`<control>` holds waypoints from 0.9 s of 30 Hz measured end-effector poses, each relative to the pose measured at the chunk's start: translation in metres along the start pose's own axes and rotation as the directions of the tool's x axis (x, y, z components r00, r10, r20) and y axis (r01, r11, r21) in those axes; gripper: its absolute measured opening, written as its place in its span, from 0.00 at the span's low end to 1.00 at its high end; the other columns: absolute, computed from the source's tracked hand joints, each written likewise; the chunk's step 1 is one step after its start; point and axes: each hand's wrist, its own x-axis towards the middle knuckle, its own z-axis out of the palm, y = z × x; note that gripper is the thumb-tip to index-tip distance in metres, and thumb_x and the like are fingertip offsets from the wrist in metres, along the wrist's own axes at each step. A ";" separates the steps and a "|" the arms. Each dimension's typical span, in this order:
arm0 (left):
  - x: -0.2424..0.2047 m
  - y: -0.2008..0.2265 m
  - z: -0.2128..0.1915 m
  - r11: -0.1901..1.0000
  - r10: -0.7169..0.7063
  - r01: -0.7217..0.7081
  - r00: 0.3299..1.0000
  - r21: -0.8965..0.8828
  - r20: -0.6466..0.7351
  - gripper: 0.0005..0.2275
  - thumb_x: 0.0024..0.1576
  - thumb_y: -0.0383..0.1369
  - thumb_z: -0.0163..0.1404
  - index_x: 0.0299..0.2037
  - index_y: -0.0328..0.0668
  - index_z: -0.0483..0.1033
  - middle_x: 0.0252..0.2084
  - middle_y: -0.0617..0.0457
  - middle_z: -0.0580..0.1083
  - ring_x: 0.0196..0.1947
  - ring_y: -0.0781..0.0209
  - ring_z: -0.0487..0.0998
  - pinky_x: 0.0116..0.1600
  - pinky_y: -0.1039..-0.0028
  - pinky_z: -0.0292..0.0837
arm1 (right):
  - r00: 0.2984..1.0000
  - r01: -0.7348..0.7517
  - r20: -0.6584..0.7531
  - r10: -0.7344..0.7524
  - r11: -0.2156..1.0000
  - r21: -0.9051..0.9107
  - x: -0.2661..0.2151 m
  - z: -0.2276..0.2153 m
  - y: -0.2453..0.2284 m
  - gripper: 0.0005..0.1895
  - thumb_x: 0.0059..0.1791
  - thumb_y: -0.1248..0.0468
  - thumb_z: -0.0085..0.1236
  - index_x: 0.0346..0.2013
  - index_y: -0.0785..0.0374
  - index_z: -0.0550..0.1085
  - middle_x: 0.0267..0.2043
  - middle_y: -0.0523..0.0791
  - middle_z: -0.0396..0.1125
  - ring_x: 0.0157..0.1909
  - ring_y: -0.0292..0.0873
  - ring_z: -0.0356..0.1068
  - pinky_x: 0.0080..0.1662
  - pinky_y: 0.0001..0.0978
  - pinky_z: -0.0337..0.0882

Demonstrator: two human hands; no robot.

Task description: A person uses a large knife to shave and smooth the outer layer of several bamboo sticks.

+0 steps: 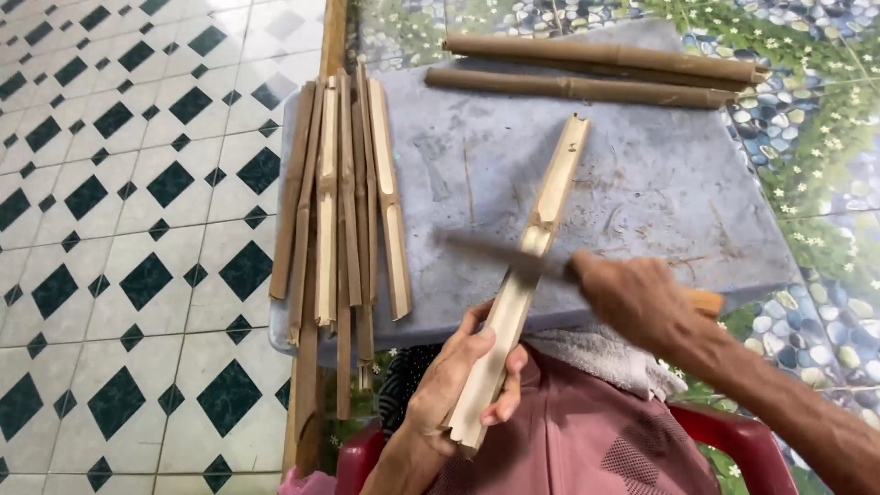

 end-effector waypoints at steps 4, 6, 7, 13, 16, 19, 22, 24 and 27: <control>0.005 -0.008 -0.010 0.997 -0.006 0.008 0.999 -0.071 0.032 0.17 0.65 0.35 0.48 0.59 0.50 0.54 0.35 0.41 0.70 0.16 0.52 0.74 0.14 0.77 0.63 | 0.991 -0.130 0.031 0.133 0.987 -0.100 0.016 -0.004 0.024 0.04 0.60 0.64 0.42 0.43 0.59 0.66 0.14 0.37 0.58 0.14 0.36 0.55 0.18 0.35 0.56; -0.001 -0.007 -0.005 0.998 -0.012 0.013 1.000 -0.053 0.025 0.18 0.65 0.35 0.48 0.61 0.50 0.54 0.36 0.41 0.69 0.16 0.53 0.74 0.15 0.78 0.63 | 0.988 -0.102 0.107 0.111 0.991 -0.083 0.001 -0.016 0.008 0.05 0.61 0.62 0.41 0.46 0.57 0.66 0.16 0.35 0.59 0.13 0.33 0.55 0.15 0.29 0.58; -0.002 -0.002 -0.002 1.000 -0.010 0.010 1.000 -0.028 0.021 0.19 0.65 0.36 0.47 0.62 0.49 0.54 0.36 0.41 0.69 0.16 0.54 0.73 0.15 0.78 0.64 | 0.982 -0.073 0.172 0.083 0.995 -0.065 0.000 -0.025 0.000 0.06 0.63 0.60 0.39 0.48 0.55 0.66 0.19 0.33 0.60 0.12 0.29 0.55 0.13 0.24 0.60; -0.004 0.002 0.003 0.999 -0.022 0.022 1.000 -0.027 0.007 0.19 0.64 0.36 0.48 0.61 0.48 0.55 0.34 0.42 0.69 0.15 0.55 0.73 0.14 0.78 0.63 | 0.971 -0.235 0.046 0.233 0.972 0.032 0.022 -0.003 0.047 0.10 0.63 0.59 0.43 0.39 0.56 0.70 0.21 0.37 0.62 0.16 0.33 0.54 0.19 0.28 0.58; 0.004 -0.003 -0.026 0.993 -0.044 0.050 0.997 -0.106 0.063 0.18 0.63 0.36 0.50 0.59 0.55 0.56 0.37 0.39 0.70 0.17 0.51 0.75 0.14 0.78 0.62 | 0.993 -0.113 -0.047 0.111 0.993 -0.031 0.016 0.009 0.045 0.05 0.53 0.65 0.47 0.33 0.57 0.64 0.13 0.38 0.57 0.14 0.39 0.52 0.23 0.39 0.51; -0.013 0.014 -0.013 0.999 -0.041 0.039 0.998 0.034 0.053 0.21 0.64 0.36 0.46 0.65 0.45 0.55 0.35 0.42 0.65 0.14 0.55 0.69 0.15 0.76 0.59 | 0.971 -0.201 0.119 0.208 0.977 -0.067 0.036 0.002 0.067 0.07 0.62 0.60 0.43 0.42 0.56 0.67 0.20 0.35 0.59 0.15 0.31 0.53 0.17 0.24 0.59; -0.047 0.030 0.004 0.986 -0.133 0.139 0.989 0.089 -0.065 0.23 0.64 0.36 0.45 0.68 0.46 0.54 0.33 0.41 0.63 0.13 0.55 0.68 0.14 0.77 0.57 | 0.940 -0.280 0.157 0.304 0.947 -0.155 0.050 -0.016 0.087 0.14 0.65 0.56 0.37 0.47 0.60 0.70 0.20 0.37 0.63 0.15 0.30 0.55 0.15 0.21 0.59; -0.070 0.044 0.016 0.971 -0.201 0.218 0.965 0.094 -0.169 0.25 0.61 0.37 0.47 0.69 0.49 0.56 0.33 0.41 0.62 0.13 0.57 0.64 0.17 0.77 0.58 | 0.912 -0.338 0.181 0.369 0.924 -0.179 0.048 -0.041 0.091 0.17 0.65 0.53 0.34 0.50 0.59 0.70 0.20 0.37 0.60 0.15 0.31 0.56 0.15 0.21 0.58; -0.093 0.054 0.019 0.898 -0.135 0.248 0.941 0.363 -0.310 0.30 0.57 0.40 0.49 0.71 0.49 0.60 0.31 0.42 0.65 0.17 0.58 0.65 0.24 0.75 0.63 | 0.906 -0.414 0.054 0.419 0.906 -0.083 0.037 -0.046 0.121 0.17 0.64 0.51 0.38 0.48 0.58 0.71 0.20 0.37 0.60 0.15 0.33 0.56 0.16 0.24 0.59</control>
